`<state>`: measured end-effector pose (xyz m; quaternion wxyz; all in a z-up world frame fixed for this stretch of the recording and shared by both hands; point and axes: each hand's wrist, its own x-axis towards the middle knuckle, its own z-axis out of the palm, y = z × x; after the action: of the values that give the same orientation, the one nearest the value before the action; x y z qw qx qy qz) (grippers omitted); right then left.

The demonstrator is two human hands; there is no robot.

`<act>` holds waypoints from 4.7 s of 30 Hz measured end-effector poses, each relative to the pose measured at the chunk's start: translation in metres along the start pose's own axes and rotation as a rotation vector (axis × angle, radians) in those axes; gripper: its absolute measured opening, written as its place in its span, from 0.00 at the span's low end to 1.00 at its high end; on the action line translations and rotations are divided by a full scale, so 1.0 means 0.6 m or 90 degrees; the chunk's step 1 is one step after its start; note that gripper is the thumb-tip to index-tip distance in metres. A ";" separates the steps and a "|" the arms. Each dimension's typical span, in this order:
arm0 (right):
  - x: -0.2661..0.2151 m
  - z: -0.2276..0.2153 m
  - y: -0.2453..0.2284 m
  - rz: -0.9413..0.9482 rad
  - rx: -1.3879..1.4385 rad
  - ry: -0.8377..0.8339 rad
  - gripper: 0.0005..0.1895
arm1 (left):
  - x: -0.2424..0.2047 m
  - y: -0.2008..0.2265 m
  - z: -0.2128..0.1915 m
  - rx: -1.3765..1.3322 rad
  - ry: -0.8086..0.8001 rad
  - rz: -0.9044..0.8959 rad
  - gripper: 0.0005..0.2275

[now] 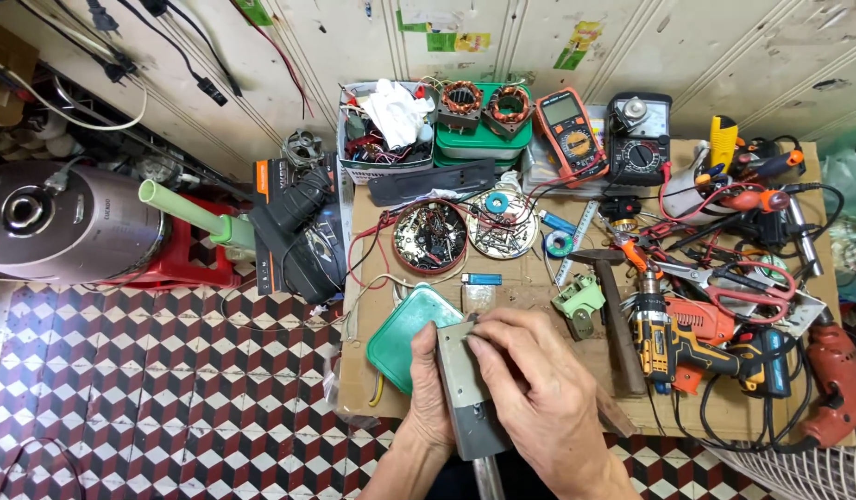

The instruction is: Disassembling an appliance component using screwdrivers, a handheld drill, and knives at a workbench.

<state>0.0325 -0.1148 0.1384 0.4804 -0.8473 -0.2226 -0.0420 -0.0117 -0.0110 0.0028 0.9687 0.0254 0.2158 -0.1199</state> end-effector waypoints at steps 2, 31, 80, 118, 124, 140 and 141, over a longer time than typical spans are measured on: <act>-0.001 0.000 -0.002 0.005 -0.004 0.006 0.10 | 0.003 -0.003 -0.002 -0.016 0.002 -0.008 0.34; -0.005 0.003 0.028 -0.106 -0.089 0.022 0.11 | 0.001 0.011 0.040 0.132 -0.097 0.066 0.26; -0.050 -0.050 0.153 0.587 0.757 -0.143 0.12 | -0.035 0.046 0.127 1.066 -0.201 0.697 0.29; -0.070 -0.009 0.173 0.447 0.500 -0.072 0.17 | -0.027 0.029 0.108 1.056 -0.133 0.662 0.28; -0.045 0.003 0.155 0.390 0.361 -0.163 0.21 | -0.018 0.044 0.078 0.973 -0.025 0.496 0.28; -0.006 0.018 0.172 0.550 0.428 -0.279 0.27 | 0.038 0.036 -0.005 0.333 -0.120 0.069 0.19; -0.006 0.019 0.177 0.579 0.444 -0.268 0.26 | 0.044 0.030 -0.012 0.277 -0.131 0.051 0.18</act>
<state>0.0716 -0.1529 0.0468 0.6450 -0.6401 0.0708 0.4114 0.0127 0.0012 -0.0149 0.9613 0.2296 0.0842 -0.1268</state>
